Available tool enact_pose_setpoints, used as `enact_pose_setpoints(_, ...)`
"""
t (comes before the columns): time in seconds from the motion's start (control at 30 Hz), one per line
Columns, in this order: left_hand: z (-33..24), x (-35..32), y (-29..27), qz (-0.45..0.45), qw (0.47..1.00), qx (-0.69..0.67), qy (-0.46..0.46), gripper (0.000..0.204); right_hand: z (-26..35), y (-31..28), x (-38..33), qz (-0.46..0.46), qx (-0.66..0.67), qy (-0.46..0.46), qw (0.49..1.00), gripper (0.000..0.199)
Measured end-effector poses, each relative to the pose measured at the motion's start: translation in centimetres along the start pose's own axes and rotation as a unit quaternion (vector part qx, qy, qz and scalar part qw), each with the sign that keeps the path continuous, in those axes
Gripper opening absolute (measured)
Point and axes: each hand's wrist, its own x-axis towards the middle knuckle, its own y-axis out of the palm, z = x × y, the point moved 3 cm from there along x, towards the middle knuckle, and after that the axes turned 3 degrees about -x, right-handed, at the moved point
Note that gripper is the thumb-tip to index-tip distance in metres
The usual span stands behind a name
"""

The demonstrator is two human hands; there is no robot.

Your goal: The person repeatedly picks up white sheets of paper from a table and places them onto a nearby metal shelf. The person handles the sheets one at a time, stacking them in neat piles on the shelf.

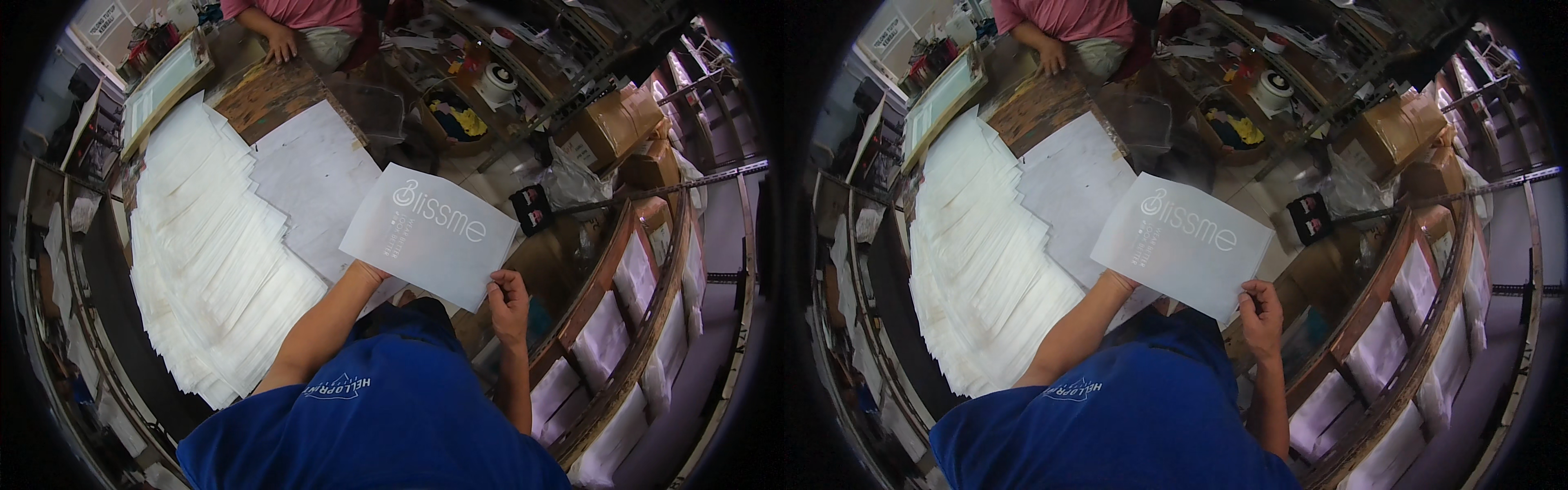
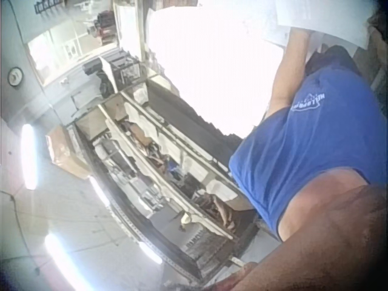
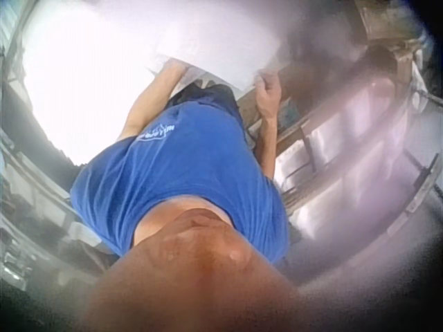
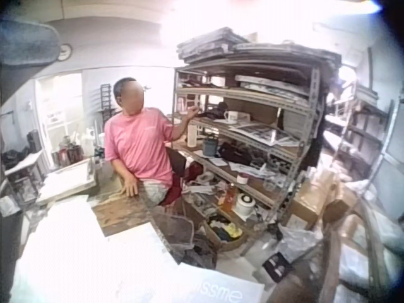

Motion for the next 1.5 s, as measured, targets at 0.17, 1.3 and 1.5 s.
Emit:
enact_pose_setpoints(0.17,0.4,0.5,0.2,0.0,1.0,0.023,0.009,0.051,0.1,-0.8,0.0,-0.011,-0.024,-0.002,1.0,0.015)
enact_pose_setpoints(1.3,8.7,6.6,-7.7,-0.253,0.914,0.289,-0.13,0.024,13.9,-24.2,-2.6,-0.159,-0.374,-0.072,0.911,0.025)
enact_pose_setpoints(1.5,11.1,6.8,-7.4,-0.217,0.906,0.323,-0.163,0.023,16.6,-37.8,-20.1,-0.404,-0.284,0.039,0.869,0.025)
